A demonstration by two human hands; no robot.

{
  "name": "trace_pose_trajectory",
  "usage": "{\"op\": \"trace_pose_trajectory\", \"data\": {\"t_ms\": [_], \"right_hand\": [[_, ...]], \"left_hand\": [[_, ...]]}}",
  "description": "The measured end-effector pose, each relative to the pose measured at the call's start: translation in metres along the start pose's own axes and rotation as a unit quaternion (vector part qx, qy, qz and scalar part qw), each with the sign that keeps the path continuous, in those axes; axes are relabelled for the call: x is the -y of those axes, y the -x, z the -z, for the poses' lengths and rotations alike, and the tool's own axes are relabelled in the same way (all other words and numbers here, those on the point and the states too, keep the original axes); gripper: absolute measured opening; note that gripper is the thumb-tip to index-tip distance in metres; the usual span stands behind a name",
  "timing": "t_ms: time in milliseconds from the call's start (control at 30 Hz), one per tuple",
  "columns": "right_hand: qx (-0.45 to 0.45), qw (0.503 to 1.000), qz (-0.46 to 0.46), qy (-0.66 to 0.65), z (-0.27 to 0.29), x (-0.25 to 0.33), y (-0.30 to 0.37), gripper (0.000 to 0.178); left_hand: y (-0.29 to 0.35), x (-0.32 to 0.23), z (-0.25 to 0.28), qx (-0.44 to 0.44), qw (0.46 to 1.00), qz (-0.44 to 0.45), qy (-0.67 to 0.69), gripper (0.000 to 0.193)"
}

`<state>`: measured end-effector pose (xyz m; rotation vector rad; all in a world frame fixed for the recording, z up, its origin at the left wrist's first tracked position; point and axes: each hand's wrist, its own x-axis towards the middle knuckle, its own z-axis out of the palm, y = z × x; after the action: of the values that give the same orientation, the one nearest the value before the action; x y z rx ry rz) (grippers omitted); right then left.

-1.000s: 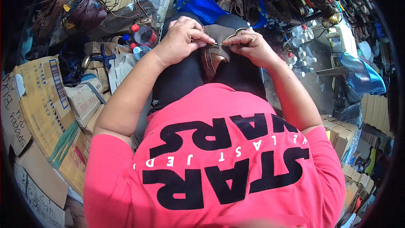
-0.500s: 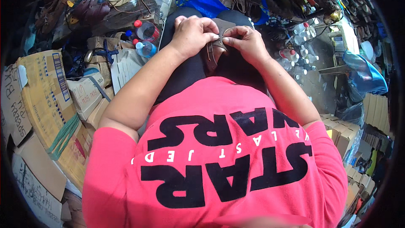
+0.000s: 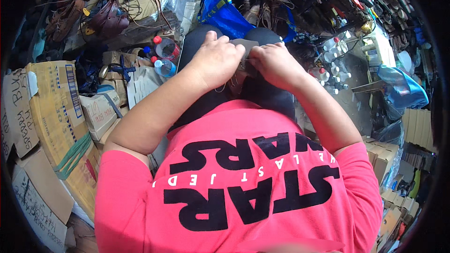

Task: Manually stitching leather shoe components together with a needle and thread.

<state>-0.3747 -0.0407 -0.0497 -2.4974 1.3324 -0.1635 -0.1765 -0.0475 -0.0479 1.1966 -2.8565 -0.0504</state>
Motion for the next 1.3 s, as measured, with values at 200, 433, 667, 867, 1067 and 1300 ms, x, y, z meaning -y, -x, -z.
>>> {"op": "trace_pose_trajectory", "data": {"t_ms": [200, 433, 667, 867, 1067, 1300], "right_hand": [[0.065, 0.996, 0.014, 0.067, 0.000, -0.004, 0.001, 0.009], [0.025, 0.997, -0.052, 0.049, 0.001, -0.065, 0.050, 0.005], [-0.185, 0.768, -0.153, -0.594, 0.011, -0.061, 0.036, 0.019], [-0.123, 0.541, -0.003, -0.832, 0.005, -0.006, -0.006, 0.022], [-0.214, 0.519, 0.031, -0.827, 0.062, -0.101, 0.063, 0.024], [0.059, 0.970, -0.220, -0.082, 0.029, -0.065, 0.067, 0.033]], "left_hand": [[-0.001, 0.004, -0.011, -0.018, 0.999, -0.041, 0.027, 0.014], [0.041, 0.041, 0.001, -0.016, 0.996, -0.021, 0.086, 0.008], [0.037, 0.048, -0.003, -0.100, 0.796, 0.152, 0.577, 0.006], [-0.004, -0.005, -0.018, -0.069, 0.370, 0.007, 0.927, 0.010], [0.089, 0.124, -0.018, -0.268, 0.589, 0.197, 0.737, 0.009], [0.092, 0.084, -0.011, -0.071, 0.979, 0.122, 0.146, 0.024]]}}
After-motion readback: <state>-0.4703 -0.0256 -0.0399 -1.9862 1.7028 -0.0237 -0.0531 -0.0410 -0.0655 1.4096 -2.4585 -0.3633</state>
